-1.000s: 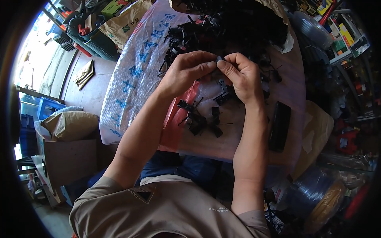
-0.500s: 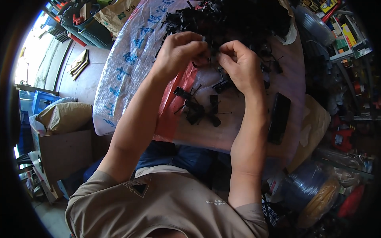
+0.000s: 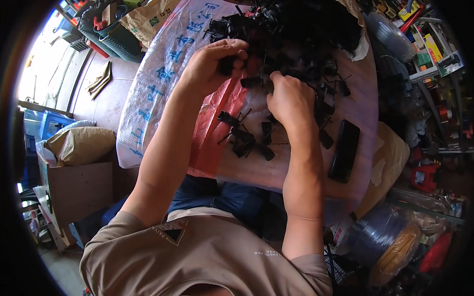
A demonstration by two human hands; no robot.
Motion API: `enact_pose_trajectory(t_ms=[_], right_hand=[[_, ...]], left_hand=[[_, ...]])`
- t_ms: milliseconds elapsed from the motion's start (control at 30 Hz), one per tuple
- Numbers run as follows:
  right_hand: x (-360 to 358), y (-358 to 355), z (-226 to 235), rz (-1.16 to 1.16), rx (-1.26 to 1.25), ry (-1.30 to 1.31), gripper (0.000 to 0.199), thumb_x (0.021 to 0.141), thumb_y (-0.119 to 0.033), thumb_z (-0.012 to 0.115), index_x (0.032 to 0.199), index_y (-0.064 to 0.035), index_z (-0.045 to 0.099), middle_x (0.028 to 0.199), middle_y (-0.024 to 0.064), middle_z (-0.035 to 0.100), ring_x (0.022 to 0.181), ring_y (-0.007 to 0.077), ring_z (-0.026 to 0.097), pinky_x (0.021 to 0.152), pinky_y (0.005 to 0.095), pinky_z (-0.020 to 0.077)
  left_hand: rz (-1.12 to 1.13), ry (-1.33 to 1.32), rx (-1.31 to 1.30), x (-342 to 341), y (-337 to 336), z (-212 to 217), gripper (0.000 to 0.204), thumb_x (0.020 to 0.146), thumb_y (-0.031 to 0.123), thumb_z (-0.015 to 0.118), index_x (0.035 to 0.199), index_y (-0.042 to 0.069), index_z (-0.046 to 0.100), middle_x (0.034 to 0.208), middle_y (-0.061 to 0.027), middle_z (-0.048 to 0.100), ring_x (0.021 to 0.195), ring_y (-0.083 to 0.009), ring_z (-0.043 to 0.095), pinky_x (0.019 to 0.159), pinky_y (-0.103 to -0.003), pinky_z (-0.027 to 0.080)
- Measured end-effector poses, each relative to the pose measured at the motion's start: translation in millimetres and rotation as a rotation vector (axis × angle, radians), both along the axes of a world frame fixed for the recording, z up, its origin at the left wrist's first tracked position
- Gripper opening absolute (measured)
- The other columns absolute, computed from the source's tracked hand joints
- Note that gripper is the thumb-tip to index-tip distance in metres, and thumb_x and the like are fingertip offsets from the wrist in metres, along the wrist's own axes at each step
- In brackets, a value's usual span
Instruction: Assembling small black plastic components by hand in a workshop environment.
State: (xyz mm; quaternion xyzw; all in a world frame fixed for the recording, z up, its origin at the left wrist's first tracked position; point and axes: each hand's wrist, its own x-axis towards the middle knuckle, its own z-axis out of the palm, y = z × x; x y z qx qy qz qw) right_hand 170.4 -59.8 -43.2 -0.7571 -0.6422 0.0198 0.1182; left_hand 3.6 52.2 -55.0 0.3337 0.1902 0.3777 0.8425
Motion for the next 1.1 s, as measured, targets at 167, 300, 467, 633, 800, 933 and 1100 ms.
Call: enact_pose_trajectory(t_ms=[167,300,467,633,800,933,1100], right_hand=[[13,3,13,-0.025,0.189,0.431,0.033,0.075,-0.009,0.063,0.108,-0.0009,0.062,0.077,0.0148,0.065,0.065,0.0251,0.064,0.062,0.0336,0.0512],[16,3,21,0.084,0.448,1.184,0.020,0.089,-0.006,0.057,0.108,0.0008,0.061,0.080,0.0031,0.063,0.064,0.0101,0.062,0.057,0.0207,0.0488],[12,4,18,0.161,0.483,1.375,0.017,0.089,-0.004,0.057,0.105,0.0000,0.062,0.089,0.0063,0.065,0.070,0.0126,0.065,0.064,0.0246,0.0525],[0,8,18,0.197,0.512,1.454,0.016,0.091,-0.008,0.059,0.104,0.0002,0.064,0.090,0.0065,0.066,0.076,0.0116,0.064,0.070,0.0248,0.0531],[-1,8,14,0.209,0.491,1.393,0.016,0.091,-0.007,0.061,0.105,0.0003,0.065,0.090,0.0046,0.066,0.076,0.0100,0.063,0.071,0.0237,0.0519],[3,8,12,0.212,0.494,1.298,0.017,0.090,-0.006,0.061,0.106,-0.0010,0.064,0.085,0.0026,0.065,0.075,0.0087,0.062,0.072,0.0221,0.0505],[1,12,4,0.235,0.491,1.265,0.014,0.089,-0.005,0.059,0.102,-0.0009,0.064,0.078,0.0001,0.063,0.070,0.0064,0.058,0.067,0.0201,0.0473]], left_hand=[[-0.027,-0.021,-0.058,-1,4,0,0.013,0.087,0.002,0.057,0.099,-0.003,0.061,0.085,-0.0114,0.063,0.066,-0.0174,0.060,0.058,-0.029,0.050],[-0.076,0.131,0.282,4,-8,10,0.020,0.083,0.004,0.064,0.102,-0.004,0.064,0.081,-0.0071,0.064,0.063,-0.0117,0.056,0.057,-0.025,0.045],[0.034,0.374,0.579,7,-28,21,0.037,0.083,0.027,0.074,0.104,-0.001,0.065,0.077,-0.0006,0.060,0.068,-0.0062,0.050,0.060,-0.022,0.041],[0.103,0.387,0.681,9,-33,20,0.031,0.085,0.026,0.072,0.097,-0.001,0.064,0.080,-0.0018,0.062,0.076,-0.0081,0.053,0.066,-0.025,0.046],[0.221,0.455,0.893,13,-35,15,0.023,0.092,0.012,0.061,0.110,-0.002,0.059,0.092,-0.0038,0.064,0.085,-0.0083,0.057,0.076,-0.024,0.048],[0.239,0.492,0.962,16,-41,21,0.020,0.092,0.010,0.059,0.107,-0.003,0.059,0.087,-0.0067,0.065,0.081,-0.0086,0.058,0.073,-0.024,0.049],[0.258,0.470,0.827,22,-47,15,0.013,0.090,0.009,0.060,0.092,-0.004,0.058,0.080,-0.0077,0.065,0.076,-0.0087,0.060,0.069,-0.026,0.050]])
